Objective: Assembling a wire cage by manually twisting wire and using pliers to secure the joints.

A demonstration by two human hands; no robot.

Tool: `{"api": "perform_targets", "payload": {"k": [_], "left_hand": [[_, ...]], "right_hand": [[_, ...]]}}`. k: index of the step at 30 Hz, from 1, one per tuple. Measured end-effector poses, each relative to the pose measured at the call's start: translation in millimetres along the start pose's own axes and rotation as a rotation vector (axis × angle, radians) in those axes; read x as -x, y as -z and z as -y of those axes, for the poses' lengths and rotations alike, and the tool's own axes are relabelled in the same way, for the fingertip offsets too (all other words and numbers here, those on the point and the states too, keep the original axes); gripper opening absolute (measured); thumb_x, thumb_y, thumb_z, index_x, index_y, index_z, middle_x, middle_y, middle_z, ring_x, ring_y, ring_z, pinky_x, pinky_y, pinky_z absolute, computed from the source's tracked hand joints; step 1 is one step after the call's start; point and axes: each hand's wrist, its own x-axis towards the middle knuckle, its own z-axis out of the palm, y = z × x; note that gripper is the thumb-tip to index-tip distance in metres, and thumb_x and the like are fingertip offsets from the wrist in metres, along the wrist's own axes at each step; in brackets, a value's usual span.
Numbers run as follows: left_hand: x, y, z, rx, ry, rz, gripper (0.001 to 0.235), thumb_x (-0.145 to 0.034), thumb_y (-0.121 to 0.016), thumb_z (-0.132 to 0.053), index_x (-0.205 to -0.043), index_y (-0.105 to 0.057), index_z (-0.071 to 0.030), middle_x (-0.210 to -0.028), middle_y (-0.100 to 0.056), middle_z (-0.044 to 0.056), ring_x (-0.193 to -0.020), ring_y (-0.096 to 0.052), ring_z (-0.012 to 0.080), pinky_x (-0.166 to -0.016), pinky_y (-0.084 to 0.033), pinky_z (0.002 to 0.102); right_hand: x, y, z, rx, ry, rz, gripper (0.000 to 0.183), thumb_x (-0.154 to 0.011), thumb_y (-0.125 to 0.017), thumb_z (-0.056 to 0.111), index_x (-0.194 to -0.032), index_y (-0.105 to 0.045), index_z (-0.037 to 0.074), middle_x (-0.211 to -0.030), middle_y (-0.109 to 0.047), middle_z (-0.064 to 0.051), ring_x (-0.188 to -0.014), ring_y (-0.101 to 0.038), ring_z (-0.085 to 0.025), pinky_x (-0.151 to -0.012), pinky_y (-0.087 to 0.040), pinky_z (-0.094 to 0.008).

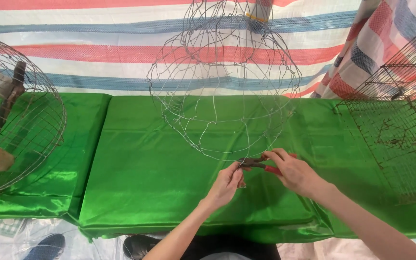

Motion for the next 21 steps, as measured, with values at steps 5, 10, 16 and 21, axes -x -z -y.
{"api": "perform_targets", "payload": {"k": [5,10,16,21], "left_hand": [[1.8,6.2,-3.8,-0.023,-0.019,-0.007,0.029,-0.109,-0.041,-0.014,-0.111,-0.068,-0.003,-0.059,-0.047,0.001,-0.059,-0.052,0.013,-0.063,-0.06,0.032],[8.8,2.9,-14.2,-0.067,-0.021,0.003,0.028,-0.11,-0.041,-0.017,-0.107,-0.066,-0.003,-0.06,-0.053,0.006,-0.057,-0.057,0.0162,-0.06,-0.06,0.034],[18.4,1.9,-42.6,-0.121,0.018,-0.008,0.026,-0.108,-0.04,-0.011,-0.105,-0.065,-0.002,-0.069,-0.062,0.008,-0.053,-0.053,0.0138,-0.052,-0.055,0.029],[23.9,1.7,-53.7,-0.202,0.03,-0.016,0.025,-0.106,-0.041,-0.009,-0.105,-0.062,0.003,-0.072,-0.065,0.018,-0.053,-0.043,0.0179,-0.047,-0.04,0.035]], "right_hand": [[4.5,-5.0,-6.3,-0.015,0.041,-0.055,0.062,-0.091,-0.063,0.01,-0.146,-0.036,0.021,-0.136,-0.048,-0.007,-0.106,-0.071,-0.036,-0.086,-0.067,-0.048],[1.8,-13.3,-5.1,-0.031,0.116,-0.104,0.061,-0.09,-0.065,0.012,-0.144,-0.037,0.02,-0.135,-0.047,-0.007,-0.102,-0.073,-0.035,-0.085,-0.067,-0.047],[0.0,-14.2,4.9,-0.125,0.183,-0.173,0.05,-0.095,-0.061,0.017,-0.141,-0.042,0.017,-0.127,-0.052,-0.007,-0.095,-0.075,-0.033,-0.081,-0.067,-0.047],[-8.1,-24.4,-0.6,-0.175,0.2,-0.178,0.041,-0.098,-0.059,0.022,-0.137,-0.047,0.021,-0.112,-0.058,-0.002,-0.09,-0.076,-0.032,-0.082,-0.065,-0.048]]}}
